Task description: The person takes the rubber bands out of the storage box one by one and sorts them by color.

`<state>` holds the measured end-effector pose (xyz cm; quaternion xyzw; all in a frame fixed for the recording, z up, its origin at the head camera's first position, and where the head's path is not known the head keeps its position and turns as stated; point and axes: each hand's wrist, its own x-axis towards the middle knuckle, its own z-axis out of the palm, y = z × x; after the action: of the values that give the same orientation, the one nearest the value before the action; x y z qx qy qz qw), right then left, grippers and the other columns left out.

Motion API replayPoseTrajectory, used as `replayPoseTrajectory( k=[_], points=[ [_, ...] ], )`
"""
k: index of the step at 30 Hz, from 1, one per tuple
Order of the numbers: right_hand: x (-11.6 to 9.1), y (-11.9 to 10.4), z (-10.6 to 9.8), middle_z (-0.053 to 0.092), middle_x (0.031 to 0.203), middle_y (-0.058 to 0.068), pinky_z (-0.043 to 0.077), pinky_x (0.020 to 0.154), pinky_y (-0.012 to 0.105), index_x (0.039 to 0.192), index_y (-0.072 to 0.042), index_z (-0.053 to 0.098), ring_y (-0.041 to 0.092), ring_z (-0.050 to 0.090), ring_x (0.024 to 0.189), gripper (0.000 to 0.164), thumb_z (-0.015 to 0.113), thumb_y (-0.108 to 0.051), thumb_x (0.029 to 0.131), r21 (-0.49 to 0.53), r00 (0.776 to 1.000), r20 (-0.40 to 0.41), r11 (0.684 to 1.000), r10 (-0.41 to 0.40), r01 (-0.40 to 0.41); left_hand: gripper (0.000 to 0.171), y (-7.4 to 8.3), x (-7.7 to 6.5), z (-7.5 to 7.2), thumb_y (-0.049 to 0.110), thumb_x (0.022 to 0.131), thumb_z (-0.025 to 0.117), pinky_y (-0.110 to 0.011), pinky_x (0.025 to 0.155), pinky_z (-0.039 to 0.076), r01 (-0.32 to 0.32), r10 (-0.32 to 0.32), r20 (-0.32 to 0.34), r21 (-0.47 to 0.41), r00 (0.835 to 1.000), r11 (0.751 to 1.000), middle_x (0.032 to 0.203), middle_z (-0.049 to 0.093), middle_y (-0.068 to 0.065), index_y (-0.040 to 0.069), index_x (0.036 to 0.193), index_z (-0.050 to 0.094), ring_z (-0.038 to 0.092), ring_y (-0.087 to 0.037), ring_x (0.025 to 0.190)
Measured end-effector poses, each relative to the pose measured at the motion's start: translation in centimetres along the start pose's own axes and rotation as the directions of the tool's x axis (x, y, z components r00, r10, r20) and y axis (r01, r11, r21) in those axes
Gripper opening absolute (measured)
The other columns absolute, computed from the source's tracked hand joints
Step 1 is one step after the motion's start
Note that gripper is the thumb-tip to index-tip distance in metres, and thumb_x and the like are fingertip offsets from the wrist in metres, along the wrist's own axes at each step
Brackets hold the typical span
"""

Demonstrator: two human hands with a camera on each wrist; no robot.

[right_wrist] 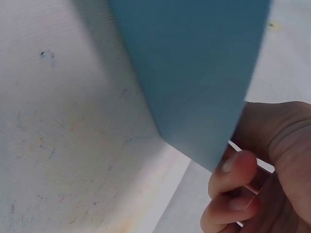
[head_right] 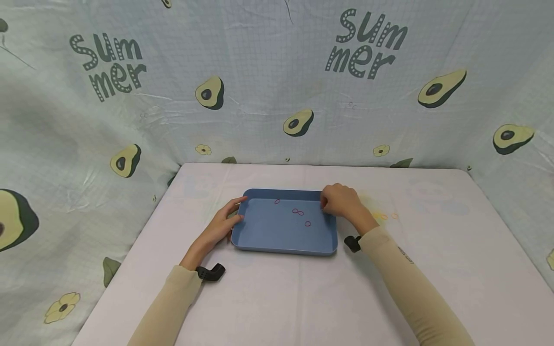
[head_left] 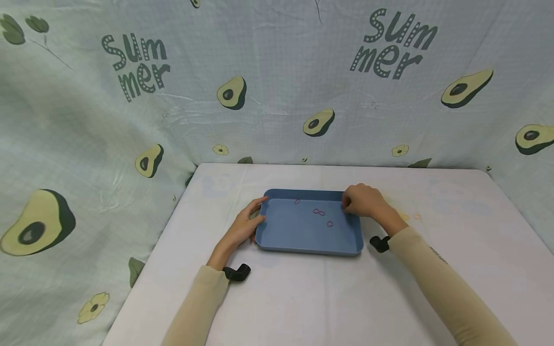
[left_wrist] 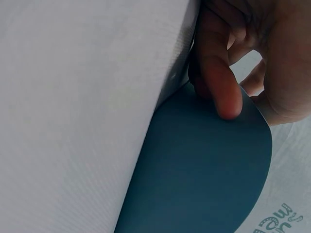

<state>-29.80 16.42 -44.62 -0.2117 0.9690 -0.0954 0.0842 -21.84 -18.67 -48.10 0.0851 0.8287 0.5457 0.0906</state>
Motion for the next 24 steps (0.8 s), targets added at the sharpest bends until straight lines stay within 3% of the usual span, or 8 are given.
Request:
replayPoseTrajectory(
  k=[2, 6, 9, 12, 15, 17, 21, 24],
  points=[
    [-0.2, 0.1, -0.2, 0.068, 0.079, 0.0, 0.047, 0.06, 0.031, 0.078, -0.014, 0.072, 0.016, 0.058, 0.069, 0.008, 0.075, -0.021, 0.081, 0.044, 1.0, -0.002, 0.999, 0.006, -0.006, 0.055, -0.4, 0.3, 0.0, 0.017, 0.097, 0.051, -0.041, 0.046, 0.05, 0.001, -0.001, 0.004, -0.009, 1.0, 1.0, 0.153, 0.035, -0.015, 0.029, 0.148, 0.036, 0.058, -0.034, 0.051],
    [-0.6, 0.5, -0.5, 0.068, 0.083, 0.001, 0.048, 0.061, 0.03, 0.078, -0.015, 0.071, 0.016, 0.058, 0.071, 0.008, 0.075, -0.021, 0.082, 0.166, 0.999, -0.032, 0.986, 0.004, 0.001, 0.056, -0.5, 0.5, 0.0, 0.017, 0.097, 0.051, -0.04, 0.044, 0.048, 0.01, -0.01, 0.01, -0.023, 1.0, 1.0, 0.154, 0.033, -0.014, 0.027, 0.15, 0.034, 0.057, -0.029, 0.048],
    [-0.9, 0.7, -0.5, 0.068, 0.081, 0.002, 0.048, 0.058, 0.028, 0.079, -0.015, 0.072, 0.016, 0.057, 0.068, 0.007, 0.075, -0.021, 0.082, 0.268, 0.998, -0.059, 0.963, -0.002, 0.018, 0.055, -0.1, 0.2, 0.0, 0.018, 0.097, 0.051, -0.04, 0.047, 0.05, 0.011, -0.01, 0.012, -0.017, 1.0, 1.0, 0.154, 0.033, -0.014, 0.029, 0.149, 0.035, 0.057, -0.041, 0.055],
    [-1.3, 0.9, -0.5, 0.068, 0.08, 0.002, 0.049, 0.055, 0.028, 0.081, -0.014, 0.073, 0.016, 0.056, 0.065, 0.006, 0.074, -0.02, 0.083, 0.345, 0.997, -0.077, 0.938, -0.013, 0.039, 0.055, 0.1, 0.0, -0.1, 0.017, 0.097, 0.051, -0.035, 0.055, 0.052, -0.013, 0.012, 0.007, 0.01, 1.0, 1.0, 0.154, 0.033, -0.015, 0.027, 0.149, 0.035, 0.062, -0.041, 0.094],
    [-1.7, 1.0, -0.5, 0.069, 0.082, 0.003, 0.05, 0.055, 0.029, 0.082, -0.013, 0.074, 0.016, 0.056, 0.065, 0.006, 0.074, -0.019, 0.084, 0.404, 0.996, -0.088, 0.913, -0.013, 0.048, 0.055, 0.2, 0.0, -0.1, 0.017, 0.097, 0.051, -0.032, 0.056, 0.05, -0.025, 0.025, 0.0, 0.025, 1.0, 0.999, 0.154, 0.034, -0.015, 0.025, 0.15, 0.035, 0.06, -0.041, 0.101],
    [-1.9, 1.1, -0.4, 0.069, 0.083, 0.004, 0.05, 0.055, 0.029, 0.083, -0.012, 0.073, 0.016, 0.056, 0.064, 0.006, 0.073, -0.018, 0.084, 0.428, 0.996, -0.094, 0.902, -0.011, 0.05, 0.055, 0.2, 0.0, -0.1, 0.016, 0.097, 0.051, -0.034, 0.052, 0.049, -0.027, 0.027, 0.001, 0.024, 1.0, 0.999, 0.154, 0.034, -0.014, 0.025, 0.15, 0.035, 0.061, -0.046, 0.086],
    [-2.5, 1.3, -0.4, 0.069, 0.085, 0.005, 0.05, 0.055, 0.03, 0.085, -0.012, 0.073, 0.017, 0.056, 0.061, 0.007, 0.074, -0.019, 0.084, 0.461, 0.994, -0.107, 0.886, 0.001, 0.049, 0.056, 0.1, 0.0, 0.0, 0.015, 0.097, 0.052, -0.03, 0.065, 0.05, -0.026, 0.026, -0.004, 0.02, 1.0, 0.999, 0.154, 0.034, -0.014, 0.024, 0.15, 0.036, 0.061, -0.039, 0.102],
    [-3.0, 1.5, -0.5, 0.069, 0.086, 0.005, 0.05, 0.055, 0.031, 0.087, -0.012, 0.074, 0.018, 0.058, 0.059, 0.009, 0.074, -0.02, 0.083, 0.482, 0.992, -0.124, 0.875, 0.011, 0.051, 0.056, 0.0, 0.1, 0.1, 0.016, 0.097, 0.052, -0.031, 0.064, 0.052, -0.003, 0.003, 0.007, 0.008, 1.0, 1.0, 0.155, 0.033, -0.014, 0.025, 0.15, 0.035, 0.064, -0.04, 0.085]
  ],
)
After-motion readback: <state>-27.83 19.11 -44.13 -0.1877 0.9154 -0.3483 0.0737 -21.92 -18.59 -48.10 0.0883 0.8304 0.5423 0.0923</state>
